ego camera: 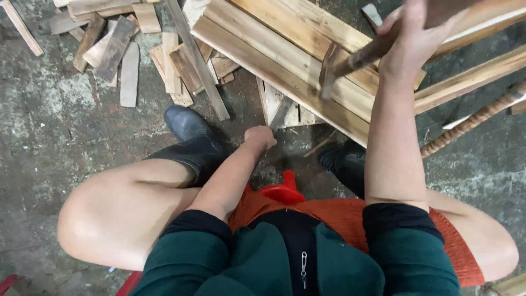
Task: The person aligns several wooden planks on the floor and secures them together by hammering nails into the wood. They use a hammer to drive the nails and adjust the planks as needed.
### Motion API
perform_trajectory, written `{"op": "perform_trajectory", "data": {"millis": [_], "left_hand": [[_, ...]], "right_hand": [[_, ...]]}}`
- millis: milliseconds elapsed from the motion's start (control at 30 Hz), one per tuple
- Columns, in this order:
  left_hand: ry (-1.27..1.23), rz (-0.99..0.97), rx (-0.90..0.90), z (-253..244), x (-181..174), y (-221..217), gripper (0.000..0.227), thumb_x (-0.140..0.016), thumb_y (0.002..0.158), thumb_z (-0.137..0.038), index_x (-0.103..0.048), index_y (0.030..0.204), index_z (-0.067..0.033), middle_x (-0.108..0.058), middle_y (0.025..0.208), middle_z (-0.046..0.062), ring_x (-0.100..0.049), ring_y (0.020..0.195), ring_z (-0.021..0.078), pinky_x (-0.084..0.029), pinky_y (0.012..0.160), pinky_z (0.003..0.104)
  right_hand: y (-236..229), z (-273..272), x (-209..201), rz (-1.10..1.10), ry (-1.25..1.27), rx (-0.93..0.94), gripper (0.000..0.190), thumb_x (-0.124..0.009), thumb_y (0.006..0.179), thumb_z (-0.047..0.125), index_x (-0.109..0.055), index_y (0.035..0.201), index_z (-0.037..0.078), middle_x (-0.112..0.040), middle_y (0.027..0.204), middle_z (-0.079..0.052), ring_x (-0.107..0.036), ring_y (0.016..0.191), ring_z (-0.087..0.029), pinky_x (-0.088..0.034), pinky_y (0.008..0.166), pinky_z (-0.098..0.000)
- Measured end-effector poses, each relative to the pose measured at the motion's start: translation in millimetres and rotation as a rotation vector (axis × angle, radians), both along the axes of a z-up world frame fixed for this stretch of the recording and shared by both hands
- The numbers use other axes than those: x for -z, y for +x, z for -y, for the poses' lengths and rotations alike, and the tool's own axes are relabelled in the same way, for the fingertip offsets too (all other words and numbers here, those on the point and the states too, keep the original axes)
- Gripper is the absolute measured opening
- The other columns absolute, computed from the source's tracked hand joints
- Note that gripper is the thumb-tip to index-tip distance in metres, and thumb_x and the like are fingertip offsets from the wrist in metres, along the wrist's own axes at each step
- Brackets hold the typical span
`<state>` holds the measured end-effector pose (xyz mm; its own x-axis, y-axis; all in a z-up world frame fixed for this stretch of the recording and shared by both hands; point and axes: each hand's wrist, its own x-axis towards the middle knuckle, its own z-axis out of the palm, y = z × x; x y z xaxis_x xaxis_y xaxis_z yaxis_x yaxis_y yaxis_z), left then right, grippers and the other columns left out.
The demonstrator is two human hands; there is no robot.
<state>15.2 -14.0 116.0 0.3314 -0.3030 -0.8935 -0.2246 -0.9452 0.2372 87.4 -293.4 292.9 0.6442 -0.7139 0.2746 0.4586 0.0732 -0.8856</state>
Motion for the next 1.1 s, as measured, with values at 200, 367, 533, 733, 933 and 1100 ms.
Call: {"op": "perform_trajectory", "data": {"millis": [200,367,533,733,933,1100], "left_hand": [[0.017,-0.030,-0.015,0.6,5.8,-2.2,0.045,-0.052,0.103,-0.040,-0.069,0.130,-0.0079,-0.069,0.131,0.009,-0.068,0.118,0.0320,-0.056,0.092,0.043],[0.019,-0.024,-0.006,0.8,4.2,-2.6,0.044,-0.053,0.104,-0.041,-0.071,0.127,-0.0092,-0.071,0.130,0.008,-0.068,0.118,0.0300,-0.054,0.094,0.039],[0.009,-0.034,-0.011,0.9,0.1,-2.0,0.040,-0.052,0.103,-0.036,-0.072,0.125,-0.0088,-0.072,0.125,0.008,-0.070,0.113,0.0291,-0.056,0.092,0.039],[-0.003,-0.037,-0.001,1.9,12.3,-2.8,0.038,-0.051,0.102,-0.031,-0.072,0.124,-0.0092,-0.073,0.123,0.007,-0.071,0.111,0.0292,-0.057,0.088,0.040],[-0.025,-0.056,-0.012,1.1,23.5,0.5,0.037,-0.063,0.100,-0.036,-0.072,0.125,-0.0095,-0.072,0.126,0.006,-0.070,0.113,0.0296,-0.058,0.088,0.043],[-0.047,-0.076,-0.016,0.3,20.9,2.8,0.047,-0.070,0.097,-0.042,-0.068,0.130,-0.0083,-0.070,0.130,0.008,-0.069,0.117,0.0294,-0.058,0.092,0.043]], "right_hand": [[-8.6,-55.9,-44.0,-0.065,-0.422,-0.541,0.026,-0.068,0.110,0.024,-0.054,0.111,0.002,-0.052,0.064,-0.010,-0.061,0.055,-0.022,-0.051,0.048,-0.0301],[0.0,-89.3,-37.0,-0.625,-0.846,-0.721,0.091,-0.068,0.097,0.054,-0.023,0.155,0.001,-0.046,0.147,-0.024,-0.066,0.117,-0.030,-0.066,0.089,-0.0361],[8.0,-116.4,-24.2,-0.794,-0.799,-0.696,0.063,-0.079,0.091,0.034,-0.043,0.137,0.009,-0.060,0.133,-0.016,-0.063,0.116,-0.033,-0.055,0.089,-0.0455],[24.9,-147.9,-14.6,-0.903,-0.809,-0.719,0.047,-0.080,0.090,0.020,-0.044,0.120,0.014,-0.062,0.133,-0.018,-0.065,0.113,-0.034,-0.061,0.084,-0.0459],[44.9,-174.8,-2.9,-0.953,-0.902,-0.729,0.042,-0.076,0.093,0.029,-0.038,0.108,0.018,-0.063,0.101,-0.009,-0.060,0.082,-0.021,-0.043,0.062,-0.0331],[67.5,-186.7,19.2,-0.988,-1.022,-0.731,0.042,-0.073,0.095,0.036,-0.038,0.108,0.018,-0.050,0.080,-0.003,-0.048,0.068,-0.020,-0.033,0.058,-0.0368]]}}
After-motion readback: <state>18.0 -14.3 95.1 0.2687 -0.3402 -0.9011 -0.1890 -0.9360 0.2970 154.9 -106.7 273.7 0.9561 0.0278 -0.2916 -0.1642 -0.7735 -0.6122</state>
